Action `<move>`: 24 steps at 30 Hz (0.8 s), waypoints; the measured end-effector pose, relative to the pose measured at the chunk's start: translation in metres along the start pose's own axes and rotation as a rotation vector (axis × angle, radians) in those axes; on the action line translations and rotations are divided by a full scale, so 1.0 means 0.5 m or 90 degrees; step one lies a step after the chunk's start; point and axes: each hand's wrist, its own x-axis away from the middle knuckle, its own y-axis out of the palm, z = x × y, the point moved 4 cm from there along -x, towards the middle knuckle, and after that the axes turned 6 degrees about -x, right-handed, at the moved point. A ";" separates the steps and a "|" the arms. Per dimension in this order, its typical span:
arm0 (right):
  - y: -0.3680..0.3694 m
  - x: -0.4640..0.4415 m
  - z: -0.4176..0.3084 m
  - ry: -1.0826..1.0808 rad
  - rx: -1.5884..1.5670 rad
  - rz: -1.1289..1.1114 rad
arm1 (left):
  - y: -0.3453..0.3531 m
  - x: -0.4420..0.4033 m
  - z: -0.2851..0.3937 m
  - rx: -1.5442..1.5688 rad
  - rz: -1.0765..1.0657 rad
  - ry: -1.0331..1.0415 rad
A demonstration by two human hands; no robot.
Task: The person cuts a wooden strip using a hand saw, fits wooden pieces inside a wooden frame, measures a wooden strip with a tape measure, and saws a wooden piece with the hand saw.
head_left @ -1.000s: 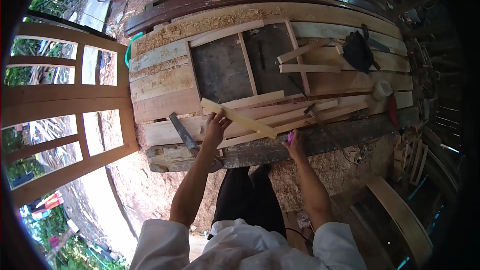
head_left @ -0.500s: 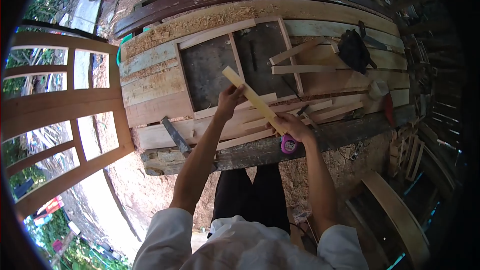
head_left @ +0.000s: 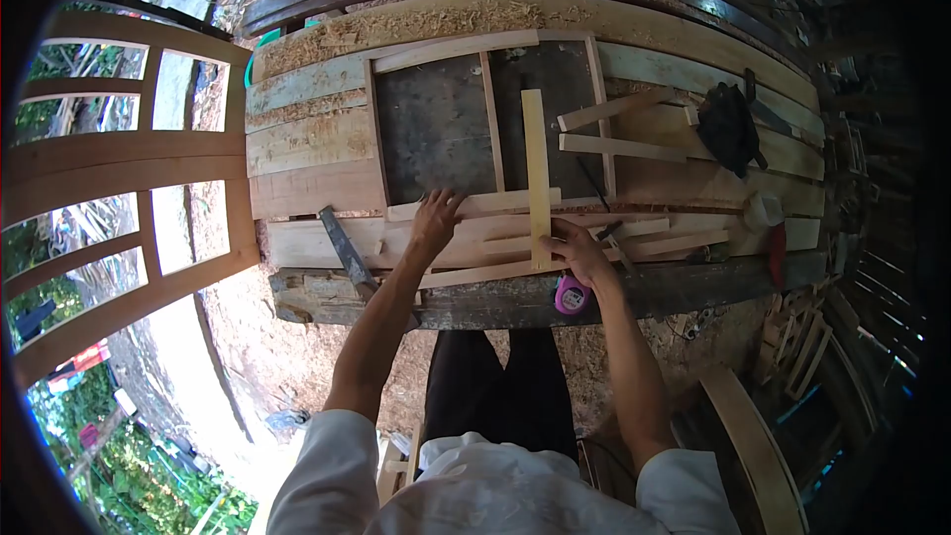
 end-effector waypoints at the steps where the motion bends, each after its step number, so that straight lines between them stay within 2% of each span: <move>1: 0.000 -0.007 0.001 0.001 0.006 -0.003 | 0.005 -0.002 -0.004 0.002 0.004 -0.004; 4: 0.005 -0.033 -0.011 -0.049 0.073 0.031 | 0.005 -0.004 -0.002 0.003 -0.002 0.003; 6: 0.005 -0.064 -0.029 -0.064 0.226 0.113 | 0.001 -0.006 0.008 -0.028 -0.011 -0.009; 10: 0.025 -0.144 -0.081 -0.150 0.254 0.142 | -0.025 -0.022 0.032 0.010 0.020 0.023; 13: 0.041 -0.195 -0.115 -0.129 0.354 0.158 | -0.013 -0.033 0.045 0.072 0.013 0.014; 16: 0.049 -0.250 -0.108 -0.133 0.340 0.161 | 0.006 -0.041 0.058 0.080 -0.012 0.002; 20: 0.051 -0.279 -0.099 -0.126 0.423 0.200 | 0.010 -0.046 0.069 0.121 0.065 0.029; 22: 0.053 -0.281 -0.091 -0.173 0.517 0.243 | 0.011 -0.045 0.072 0.138 0.087 0.033; 24: 0.061 -0.279 -0.085 -0.210 0.505 0.251 | 0.012 -0.047 0.073 0.175 0.103 0.019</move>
